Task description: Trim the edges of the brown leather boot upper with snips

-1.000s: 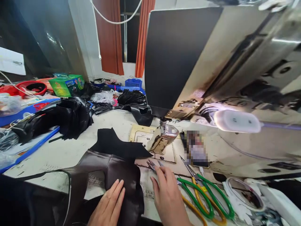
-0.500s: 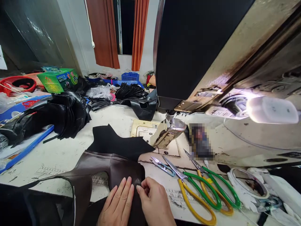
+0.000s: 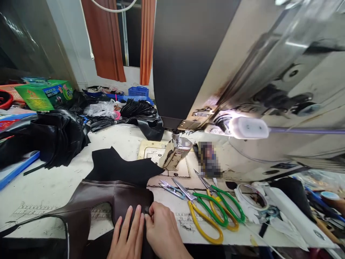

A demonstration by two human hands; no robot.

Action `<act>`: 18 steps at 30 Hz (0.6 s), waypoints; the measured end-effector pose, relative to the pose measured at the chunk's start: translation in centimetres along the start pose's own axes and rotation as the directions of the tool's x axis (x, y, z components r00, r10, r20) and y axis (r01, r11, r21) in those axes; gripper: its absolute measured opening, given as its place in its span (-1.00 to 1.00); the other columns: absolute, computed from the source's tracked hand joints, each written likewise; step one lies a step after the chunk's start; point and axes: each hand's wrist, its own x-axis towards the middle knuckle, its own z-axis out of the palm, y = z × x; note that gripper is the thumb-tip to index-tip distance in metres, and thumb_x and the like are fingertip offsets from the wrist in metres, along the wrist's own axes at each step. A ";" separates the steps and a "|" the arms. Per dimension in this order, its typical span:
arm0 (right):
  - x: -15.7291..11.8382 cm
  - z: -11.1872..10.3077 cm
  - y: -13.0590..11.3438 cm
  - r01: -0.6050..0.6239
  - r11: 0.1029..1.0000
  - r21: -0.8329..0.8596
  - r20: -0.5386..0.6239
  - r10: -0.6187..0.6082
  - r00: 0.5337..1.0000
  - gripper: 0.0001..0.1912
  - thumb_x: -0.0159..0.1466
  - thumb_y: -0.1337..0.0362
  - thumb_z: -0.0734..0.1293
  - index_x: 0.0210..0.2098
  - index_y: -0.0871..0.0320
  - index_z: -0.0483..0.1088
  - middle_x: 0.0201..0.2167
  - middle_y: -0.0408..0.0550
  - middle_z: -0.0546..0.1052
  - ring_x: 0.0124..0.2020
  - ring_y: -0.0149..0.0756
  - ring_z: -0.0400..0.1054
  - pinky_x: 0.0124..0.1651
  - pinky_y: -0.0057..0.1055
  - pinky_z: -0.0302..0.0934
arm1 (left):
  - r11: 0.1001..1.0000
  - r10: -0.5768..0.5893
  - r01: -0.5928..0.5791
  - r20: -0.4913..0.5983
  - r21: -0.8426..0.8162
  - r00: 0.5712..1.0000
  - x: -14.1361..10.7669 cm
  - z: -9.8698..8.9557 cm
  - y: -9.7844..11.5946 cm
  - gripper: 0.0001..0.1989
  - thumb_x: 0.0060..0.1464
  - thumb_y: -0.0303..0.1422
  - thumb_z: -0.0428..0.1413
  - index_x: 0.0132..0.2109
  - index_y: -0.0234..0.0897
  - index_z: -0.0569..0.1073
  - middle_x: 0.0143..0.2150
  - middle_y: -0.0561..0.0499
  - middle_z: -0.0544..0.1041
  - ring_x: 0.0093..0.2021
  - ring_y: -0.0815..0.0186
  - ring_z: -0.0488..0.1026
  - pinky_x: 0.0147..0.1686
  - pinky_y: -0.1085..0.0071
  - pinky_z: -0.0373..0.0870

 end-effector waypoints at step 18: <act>-1.1 -0.3 1.9 0.048 0.994 -0.093 0.068 -0.042 0.997 -0.81 0.24 0.36 0.16 -0.51 0.10 0.18 -0.54 -0.07 0.43 -0.47 -0.24 0.27 -0.37 -0.34 0.01 | 0.985 -0.105 0.113 0.066 -0.130 0.992 -0.6 0.5 1.7 -0.57 0.15 -0.30 0.08 0.18 -0.14 0.41 0.45 0.15 -0.03 0.41 -0.06 -0.16 0.29 -0.03 -0.21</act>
